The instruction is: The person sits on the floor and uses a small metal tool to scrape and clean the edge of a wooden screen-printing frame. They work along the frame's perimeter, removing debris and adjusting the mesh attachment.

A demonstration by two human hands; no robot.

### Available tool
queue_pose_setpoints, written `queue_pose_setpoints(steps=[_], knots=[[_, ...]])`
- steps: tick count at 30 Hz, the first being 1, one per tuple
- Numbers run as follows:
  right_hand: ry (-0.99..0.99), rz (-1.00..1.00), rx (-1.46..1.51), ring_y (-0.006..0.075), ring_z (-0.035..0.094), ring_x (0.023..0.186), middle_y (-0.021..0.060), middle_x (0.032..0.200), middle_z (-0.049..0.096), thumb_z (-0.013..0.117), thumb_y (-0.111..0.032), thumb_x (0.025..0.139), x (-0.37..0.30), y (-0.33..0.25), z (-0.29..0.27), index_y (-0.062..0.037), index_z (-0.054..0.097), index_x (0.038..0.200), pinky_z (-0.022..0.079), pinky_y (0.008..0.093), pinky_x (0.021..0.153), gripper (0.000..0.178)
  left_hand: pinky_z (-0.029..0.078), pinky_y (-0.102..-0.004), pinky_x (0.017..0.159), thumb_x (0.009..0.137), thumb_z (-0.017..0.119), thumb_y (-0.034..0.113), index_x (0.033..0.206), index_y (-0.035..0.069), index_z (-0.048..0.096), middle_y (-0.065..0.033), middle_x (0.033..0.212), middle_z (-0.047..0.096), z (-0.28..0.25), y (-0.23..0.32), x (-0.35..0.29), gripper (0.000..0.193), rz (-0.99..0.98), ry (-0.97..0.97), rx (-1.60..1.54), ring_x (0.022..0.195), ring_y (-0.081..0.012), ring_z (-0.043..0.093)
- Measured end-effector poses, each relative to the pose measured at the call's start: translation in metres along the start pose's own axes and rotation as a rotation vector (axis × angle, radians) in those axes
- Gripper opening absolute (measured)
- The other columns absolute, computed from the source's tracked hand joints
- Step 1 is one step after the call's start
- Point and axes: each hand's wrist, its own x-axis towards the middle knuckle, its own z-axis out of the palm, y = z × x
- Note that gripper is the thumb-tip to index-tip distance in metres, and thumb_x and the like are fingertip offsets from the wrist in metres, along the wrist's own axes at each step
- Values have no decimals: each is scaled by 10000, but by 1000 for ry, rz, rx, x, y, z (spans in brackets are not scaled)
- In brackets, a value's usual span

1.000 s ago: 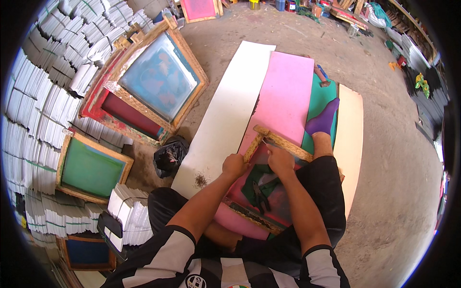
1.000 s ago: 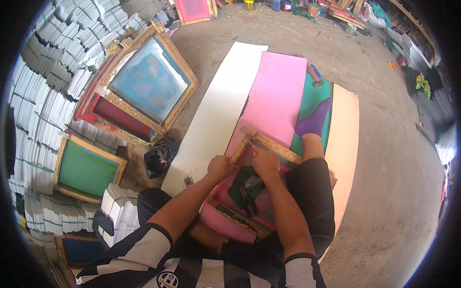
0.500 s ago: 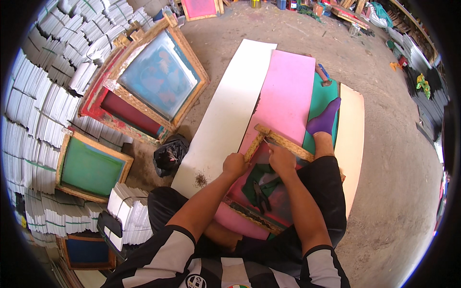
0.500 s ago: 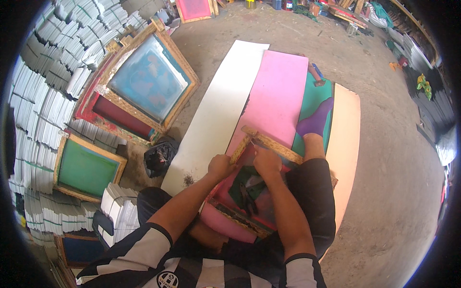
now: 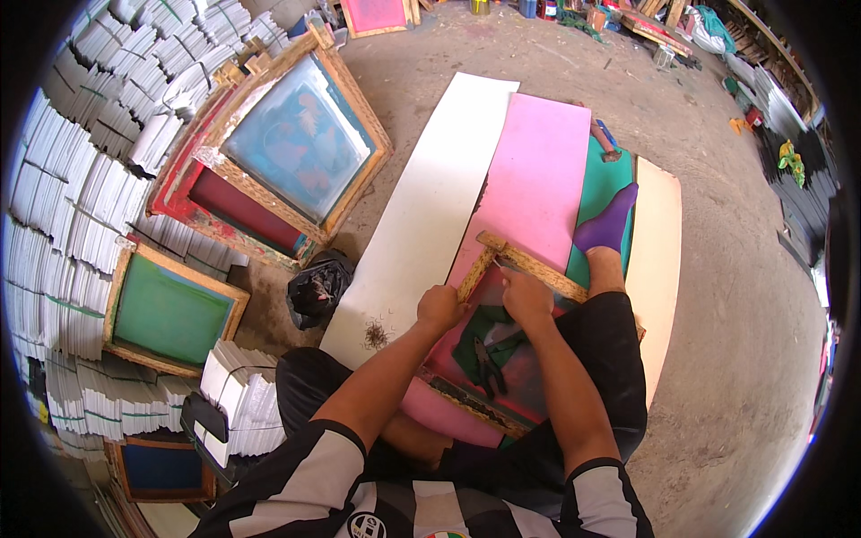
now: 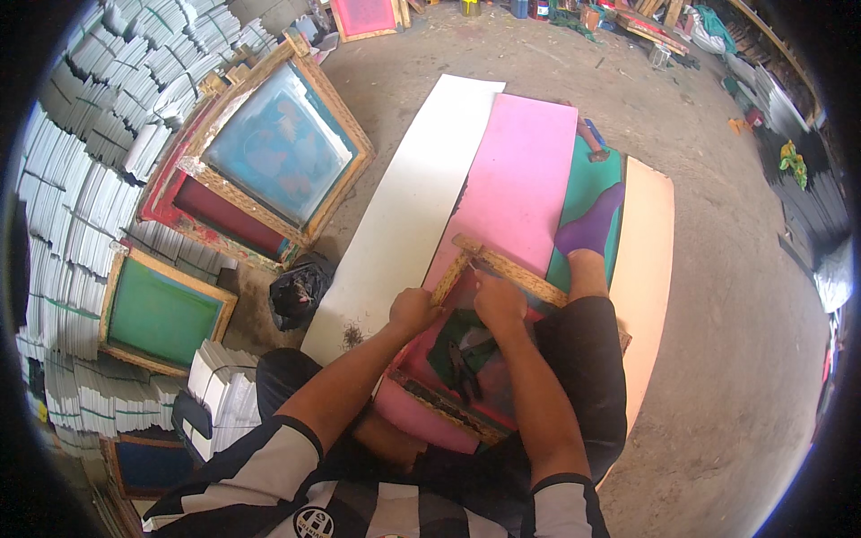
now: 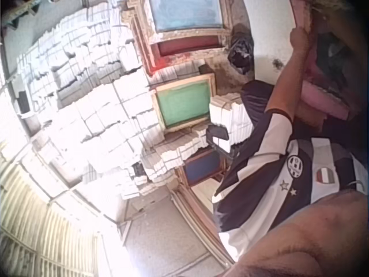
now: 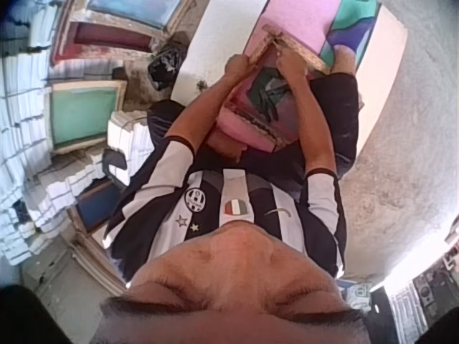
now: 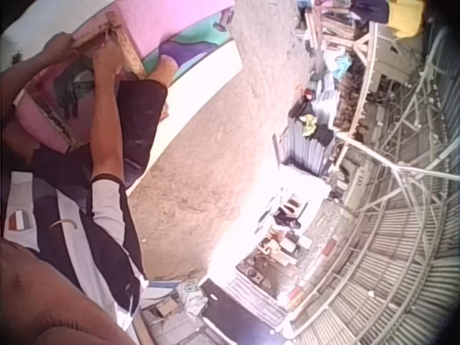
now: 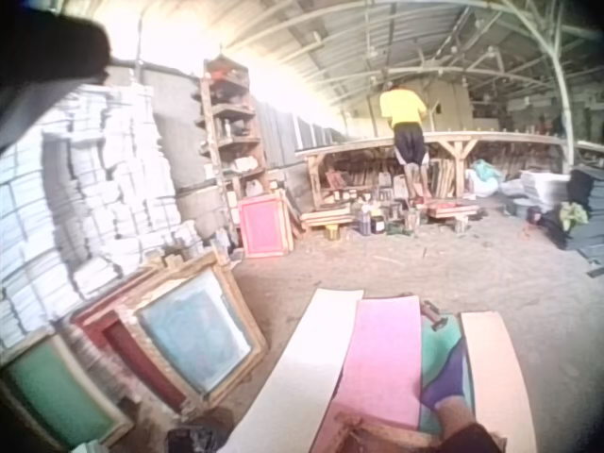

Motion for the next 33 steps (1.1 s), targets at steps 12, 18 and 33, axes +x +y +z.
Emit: queue_pose_setpoints(steps=[12, 18, 33], knots=[[-53, 61, -48, 360, 721, 1032, 141, 1106, 754, 540, -247, 989, 3, -5, -8, -245, 716, 1318, 559, 517, 882, 373, 604, -484, 807, 813, 845, 421, 912, 22, 789, -228, 915, 752, 2, 0, 1, 415, 9, 8, -9, 899, -393, 747], [-68, 76, -59, 343, 718, 1054, 131, 1131, 755, 544, -248, 988, 2, -8, -13, -246, 714, 1323, 555, 507, 899, 376, 606, -480, 814, 824, 837, 417, 919, 23, 789, -219, 927, 754, 0, 0, -1, 408, 5, 0, -27, 895, -388, 748], [-27, 4, -62, 364, 727, 1012, 146, 1076, 761, 542, -249, 985, 7, -3, -4, -233, 730, 1272, 565, 522, 873, 343, 606, -481, 823, 821, 843, 416, 940, 23, 785, -229, 940, 751, -1, 0, 0, 415, 4, -16, -21, 910, -397, 746]])
